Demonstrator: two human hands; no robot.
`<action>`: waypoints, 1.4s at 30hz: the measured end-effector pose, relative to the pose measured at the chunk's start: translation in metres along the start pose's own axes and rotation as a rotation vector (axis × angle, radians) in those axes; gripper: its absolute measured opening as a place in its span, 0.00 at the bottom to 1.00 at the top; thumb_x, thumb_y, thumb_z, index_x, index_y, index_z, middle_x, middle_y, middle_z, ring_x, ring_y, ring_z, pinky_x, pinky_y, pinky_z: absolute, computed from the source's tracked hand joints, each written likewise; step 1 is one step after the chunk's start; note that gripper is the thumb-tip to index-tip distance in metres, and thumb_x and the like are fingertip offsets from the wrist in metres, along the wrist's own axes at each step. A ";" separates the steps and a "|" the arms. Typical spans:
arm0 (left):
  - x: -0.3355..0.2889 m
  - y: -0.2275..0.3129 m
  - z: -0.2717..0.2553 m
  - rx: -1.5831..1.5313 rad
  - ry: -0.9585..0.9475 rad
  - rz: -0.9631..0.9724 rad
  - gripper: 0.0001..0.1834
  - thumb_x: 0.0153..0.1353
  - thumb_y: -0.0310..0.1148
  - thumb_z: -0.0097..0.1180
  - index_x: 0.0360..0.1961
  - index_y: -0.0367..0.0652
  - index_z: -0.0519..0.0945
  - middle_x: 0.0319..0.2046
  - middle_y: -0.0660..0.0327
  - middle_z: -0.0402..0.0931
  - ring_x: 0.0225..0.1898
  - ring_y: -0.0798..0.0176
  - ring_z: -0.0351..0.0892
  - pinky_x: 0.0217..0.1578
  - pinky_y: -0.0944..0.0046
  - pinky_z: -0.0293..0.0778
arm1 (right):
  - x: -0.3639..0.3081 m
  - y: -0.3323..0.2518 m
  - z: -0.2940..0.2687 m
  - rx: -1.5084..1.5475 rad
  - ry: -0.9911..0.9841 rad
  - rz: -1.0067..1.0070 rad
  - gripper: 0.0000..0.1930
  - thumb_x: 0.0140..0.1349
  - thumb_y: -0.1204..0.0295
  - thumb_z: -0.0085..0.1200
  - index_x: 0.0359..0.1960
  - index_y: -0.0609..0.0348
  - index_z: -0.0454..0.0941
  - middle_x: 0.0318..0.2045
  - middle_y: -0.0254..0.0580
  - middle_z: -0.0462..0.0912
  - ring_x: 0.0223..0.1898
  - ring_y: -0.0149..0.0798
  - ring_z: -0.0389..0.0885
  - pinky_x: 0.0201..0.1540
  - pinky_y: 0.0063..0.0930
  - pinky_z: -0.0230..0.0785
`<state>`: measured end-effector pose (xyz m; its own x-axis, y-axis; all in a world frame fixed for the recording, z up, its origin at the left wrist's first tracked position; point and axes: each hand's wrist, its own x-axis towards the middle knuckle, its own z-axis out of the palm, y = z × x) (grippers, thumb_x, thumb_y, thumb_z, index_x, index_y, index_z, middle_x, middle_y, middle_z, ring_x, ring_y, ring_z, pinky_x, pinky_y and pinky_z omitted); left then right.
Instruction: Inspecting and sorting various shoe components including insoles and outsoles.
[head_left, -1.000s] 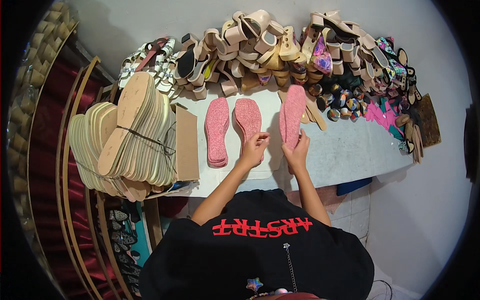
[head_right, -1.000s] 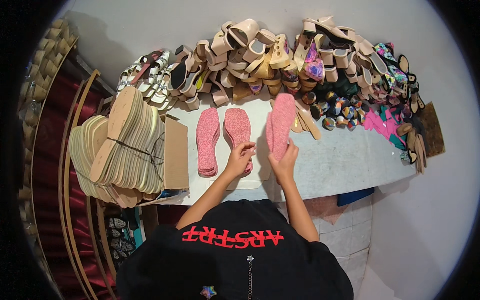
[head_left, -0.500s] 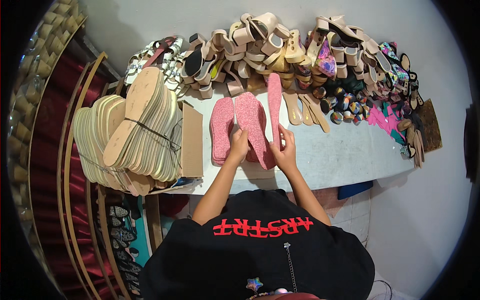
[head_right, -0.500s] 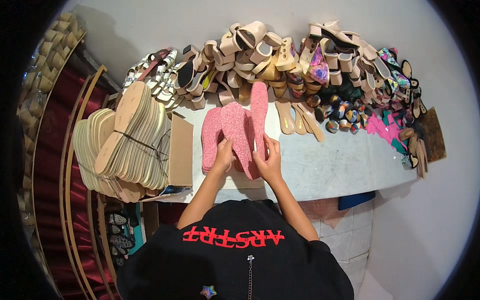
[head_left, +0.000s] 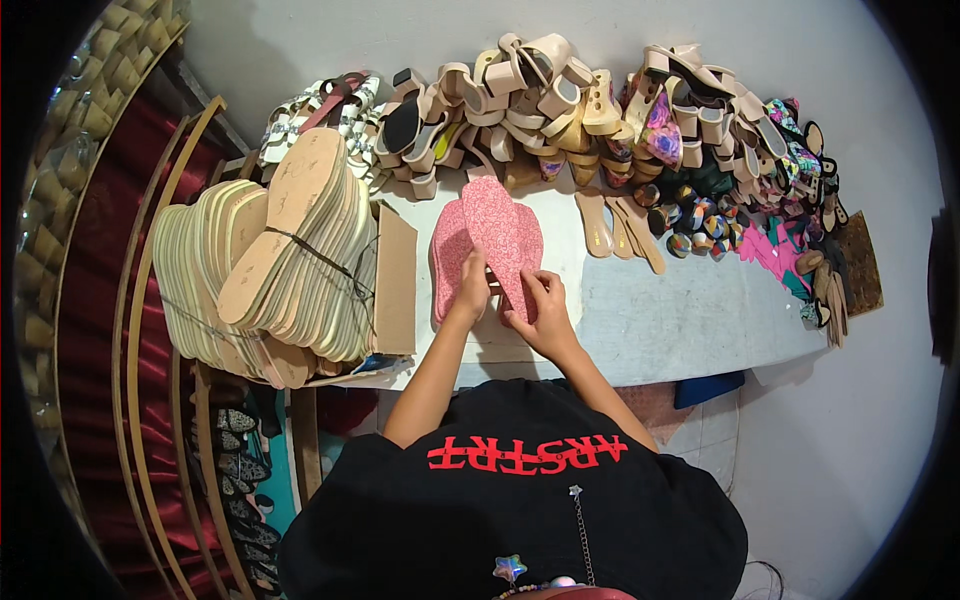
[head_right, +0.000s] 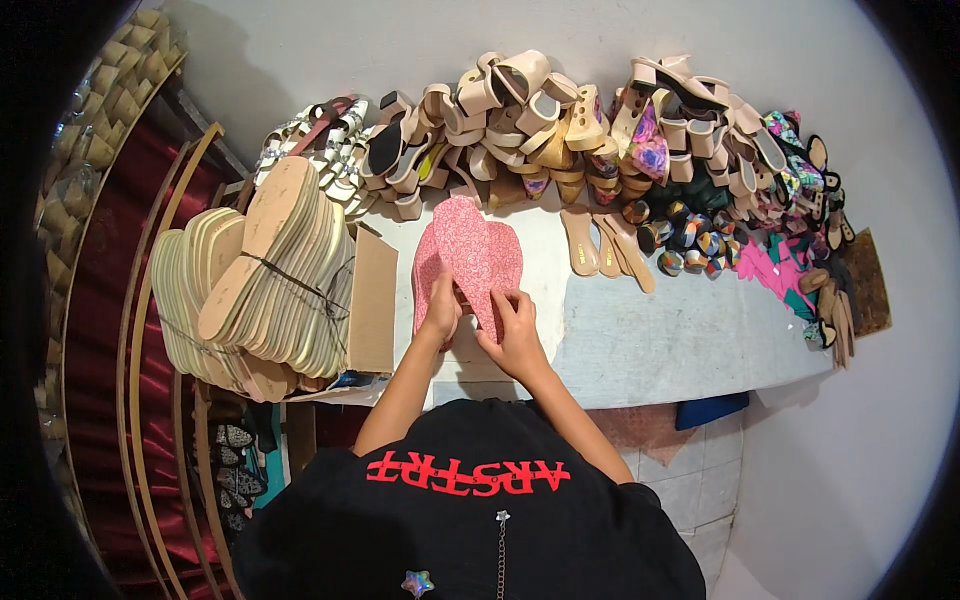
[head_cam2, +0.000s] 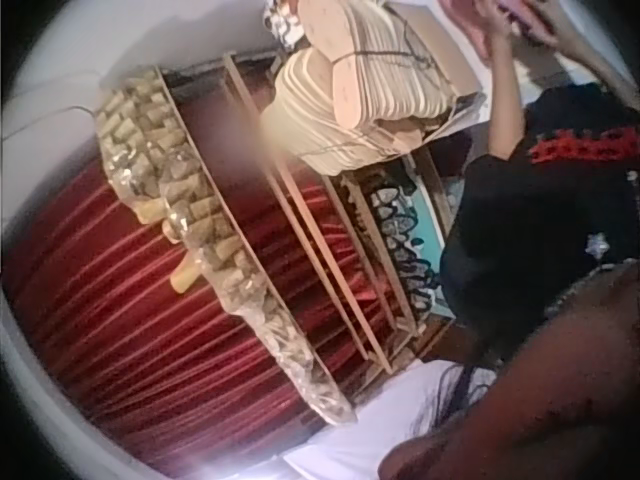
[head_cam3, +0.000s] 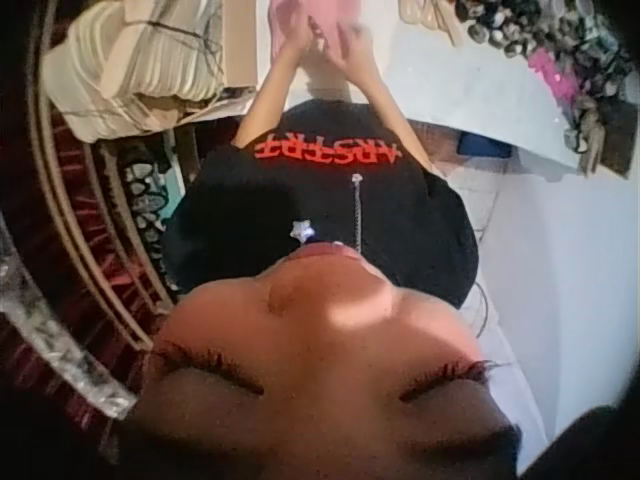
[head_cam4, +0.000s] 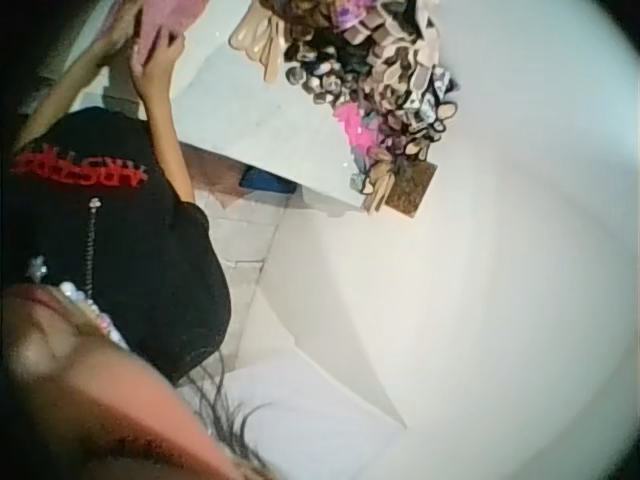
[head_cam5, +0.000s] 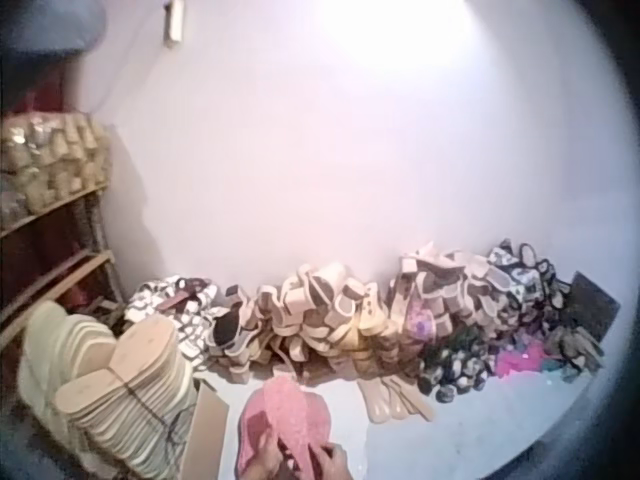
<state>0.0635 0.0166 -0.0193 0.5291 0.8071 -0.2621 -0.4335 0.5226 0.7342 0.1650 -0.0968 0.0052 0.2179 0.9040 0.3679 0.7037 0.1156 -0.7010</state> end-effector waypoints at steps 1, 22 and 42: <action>0.006 -0.006 -0.008 0.187 -0.028 0.106 0.19 0.62 0.39 0.39 0.49 0.37 0.63 0.43 0.56 0.69 0.44 0.65 0.69 0.45 0.64 0.67 | 0.000 0.000 0.002 -0.029 -0.015 0.002 0.34 0.42 0.67 0.60 0.53 0.64 0.63 0.45 0.55 0.61 0.49 0.51 0.63 0.52 0.39 0.58; 0.053 0.011 -0.089 1.218 0.493 0.306 0.29 0.40 0.39 0.61 0.43 0.31 0.70 0.41 0.41 0.70 0.43 0.44 0.70 0.46 0.58 0.65 | 0.035 0.006 0.103 0.101 -0.333 0.125 0.35 0.42 0.72 0.57 0.53 0.73 0.55 0.43 0.68 0.60 0.45 0.61 0.62 0.49 0.43 0.59; 0.037 0.014 -0.075 1.289 0.601 -0.101 0.44 0.44 0.59 0.51 0.42 0.18 0.67 0.41 0.32 0.68 0.45 0.39 0.69 0.46 0.54 0.65 | 0.075 0.056 0.135 0.875 -0.365 1.079 0.17 0.52 0.52 0.49 0.27 0.55 0.73 0.20 0.32 0.65 0.21 0.31 0.62 0.25 0.26 0.54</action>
<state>0.0218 0.0748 -0.0656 -0.0087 0.9443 -0.3289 0.7153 0.2357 0.6579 0.1300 0.0332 -0.0891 0.0909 0.7490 -0.6562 -0.3541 -0.5916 -0.7243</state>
